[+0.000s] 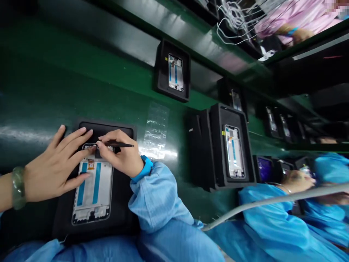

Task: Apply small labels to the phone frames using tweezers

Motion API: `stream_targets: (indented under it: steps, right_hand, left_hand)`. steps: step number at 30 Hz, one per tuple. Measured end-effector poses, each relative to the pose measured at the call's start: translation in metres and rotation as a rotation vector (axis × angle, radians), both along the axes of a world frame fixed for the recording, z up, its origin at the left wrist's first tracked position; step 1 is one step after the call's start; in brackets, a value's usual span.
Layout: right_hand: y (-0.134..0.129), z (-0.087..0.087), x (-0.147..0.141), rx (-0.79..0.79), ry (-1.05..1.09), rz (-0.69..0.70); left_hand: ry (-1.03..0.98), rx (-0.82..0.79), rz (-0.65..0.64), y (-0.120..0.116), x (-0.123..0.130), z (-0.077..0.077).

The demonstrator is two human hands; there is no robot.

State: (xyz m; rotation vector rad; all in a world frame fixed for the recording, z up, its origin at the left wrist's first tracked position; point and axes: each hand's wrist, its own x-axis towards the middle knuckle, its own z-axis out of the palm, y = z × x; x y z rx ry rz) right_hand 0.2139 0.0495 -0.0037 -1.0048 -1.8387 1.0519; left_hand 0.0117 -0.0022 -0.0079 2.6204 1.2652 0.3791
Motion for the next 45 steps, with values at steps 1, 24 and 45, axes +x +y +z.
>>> stream_targets:
  steps: [1,24,45]
  right_hand:
    - [0.0,0.0,0.0,0.045,0.0,0.002]
    - [0.004,-0.002,-0.012,0.332,-0.172,-0.007]
    - [0.023,-0.002,-0.02,0.232,-0.163,0.042]
  left_hand:
    - [-0.014,-0.009,0.011,-0.001,0.0,0.0]
    - [0.06,0.05,0.016,0.001,-0.002,-0.006]
    - [0.051,-0.082,0.088,0.007,-0.01,-0.011]
